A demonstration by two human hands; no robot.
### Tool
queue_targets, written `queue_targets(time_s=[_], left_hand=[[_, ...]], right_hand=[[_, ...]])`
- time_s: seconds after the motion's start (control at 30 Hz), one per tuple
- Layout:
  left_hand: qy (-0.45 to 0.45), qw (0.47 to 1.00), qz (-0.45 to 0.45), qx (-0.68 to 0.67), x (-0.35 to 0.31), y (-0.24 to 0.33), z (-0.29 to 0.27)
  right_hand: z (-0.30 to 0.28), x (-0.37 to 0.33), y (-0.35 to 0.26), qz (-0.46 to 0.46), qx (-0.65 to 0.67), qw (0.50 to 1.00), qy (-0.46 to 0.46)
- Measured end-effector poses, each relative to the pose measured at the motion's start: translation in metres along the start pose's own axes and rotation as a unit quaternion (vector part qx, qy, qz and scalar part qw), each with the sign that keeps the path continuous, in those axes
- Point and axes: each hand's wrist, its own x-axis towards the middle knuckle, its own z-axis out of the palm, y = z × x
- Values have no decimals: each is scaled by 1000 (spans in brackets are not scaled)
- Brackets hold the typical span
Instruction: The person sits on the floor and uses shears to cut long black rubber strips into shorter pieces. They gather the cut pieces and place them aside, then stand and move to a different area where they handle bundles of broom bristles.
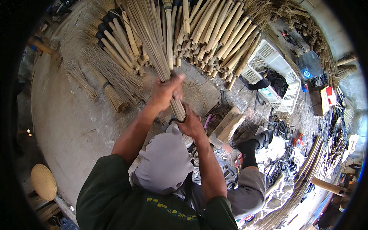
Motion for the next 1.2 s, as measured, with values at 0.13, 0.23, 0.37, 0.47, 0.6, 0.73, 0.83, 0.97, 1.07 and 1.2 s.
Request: queue_targets(time_s=[0.13,0.23,0.37,0.47,0.6,0.73,0.83,0.97,1.07,1.2], left_hand=[[196,974,74,86,15,-18,-54],[277,957,70,-46,24,-80,-101],[328,932,60,142,46,-121,-121],[341,916,-9,212,33,-100,-83],[180,957,-49,-222,9,-67,-10],[147,986,-73,-42,-9,-65,-31],[123,949,79,278,-36,-80,-96],[483,841,-219,105,-105,-87,-220],[467,833,-298,-16,-118,-105,-252],[426,845,-316,-69,-91,-114,-231]], right_hand=[[-3,2,10,-59,-8,998,27],[-9,-12,25,41,39,998,-9],[-7,-16,26,30,15,998,43],[9,-8,4,-30,-98,988,116],[25,22,-10,89,-145,982,82],[24,17,2,112,-17,994,9],[17,-3,12,137,7,990,2],[0,-26,20,210,77,974,24],[-5,-33,26,224,158,962,21],[-6,-40,34,215,168,961,30]])
